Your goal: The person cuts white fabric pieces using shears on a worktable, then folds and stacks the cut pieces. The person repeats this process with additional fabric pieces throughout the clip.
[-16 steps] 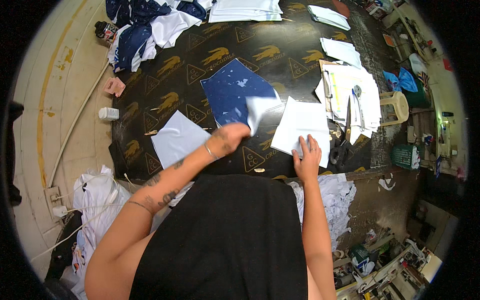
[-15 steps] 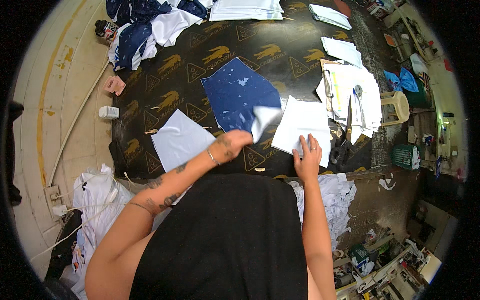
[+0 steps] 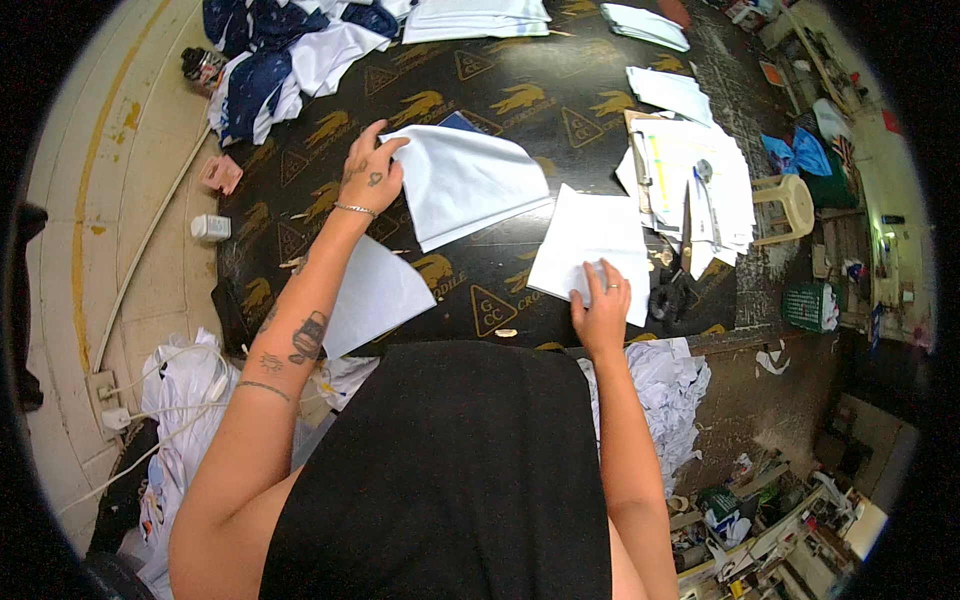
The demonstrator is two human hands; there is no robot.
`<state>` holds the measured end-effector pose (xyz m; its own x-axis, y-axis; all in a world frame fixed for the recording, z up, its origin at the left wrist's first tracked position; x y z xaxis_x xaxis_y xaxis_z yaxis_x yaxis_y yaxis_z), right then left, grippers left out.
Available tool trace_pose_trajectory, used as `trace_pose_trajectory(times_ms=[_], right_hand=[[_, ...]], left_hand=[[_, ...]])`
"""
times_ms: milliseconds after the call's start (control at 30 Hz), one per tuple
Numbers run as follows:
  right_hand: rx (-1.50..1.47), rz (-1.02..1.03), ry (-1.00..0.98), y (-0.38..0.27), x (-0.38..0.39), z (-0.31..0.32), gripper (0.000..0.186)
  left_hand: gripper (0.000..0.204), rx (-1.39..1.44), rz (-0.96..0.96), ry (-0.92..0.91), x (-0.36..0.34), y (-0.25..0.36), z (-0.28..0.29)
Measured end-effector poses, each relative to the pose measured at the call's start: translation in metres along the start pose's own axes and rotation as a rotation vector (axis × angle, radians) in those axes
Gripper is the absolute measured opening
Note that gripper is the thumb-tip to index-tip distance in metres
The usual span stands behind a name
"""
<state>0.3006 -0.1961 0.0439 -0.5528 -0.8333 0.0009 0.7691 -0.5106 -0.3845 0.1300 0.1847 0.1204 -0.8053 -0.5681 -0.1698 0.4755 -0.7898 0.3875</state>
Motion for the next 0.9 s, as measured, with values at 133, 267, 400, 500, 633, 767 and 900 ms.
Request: trace_pose_trajectory(times_ms=[133, 267, 400, 500, 633, 767, 900], right_hand=[[0.004, 0.108, -0.049, -0.028, 0.005, -0.008, 0.055], [-0.030, 0.172, -0.108, -0.045, 0.017, -0.017, 0.051], [-0.039, 0.142, -0.073, -0.030, 0.022, -0.008, 0.050], [-0.006, 0.007, -0.123, 0.001, 0.017, -0.003, 0.050], [0.047, -0.009, -0.170, 0.024, 0.015, 0.004, 0.052], [-0.010, -0.045, -0.206, 0.034, 0.020, 0.007, 0.058], [-0.128, -0.061, -0.074, 0.030, 0.019, 0.027, 0.060]], left_hand=[[0.043, 0.053, -0.037, -0.486, 0.034, -0.001, -0.081], [0.039, -0.218, 0.097, -0.285, 0.039, 0.011, -0.085], [0.013, 0.264, -0.214, -0.045, 0.011, 0.095, -0.096], [0.012, 0.382, -0.158, -0.143, -0.002, 0.137, -0.146], [0.011, 0.100, -0.253, 0.007, 0.013, 0.166, -0.160], [0.012, 0.054, -0.306, 0.059, 0.015, 0.169, -0.155], [0.009, 0.145, -0.281, 0.026, 0.000, 0.180, -0.137]])
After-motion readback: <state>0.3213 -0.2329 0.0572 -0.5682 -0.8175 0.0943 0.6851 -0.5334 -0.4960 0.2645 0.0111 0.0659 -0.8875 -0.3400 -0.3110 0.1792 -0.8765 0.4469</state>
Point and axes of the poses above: each hand's wrist, its own x-axis away from the middle knuckle, its own z-axis out of the back of the hand, y = z × x, the point moved 10 cm from there along -x, towards the middle knuckle, and after that the axes turned 10 degrees about -y, right-handed, at the moved point
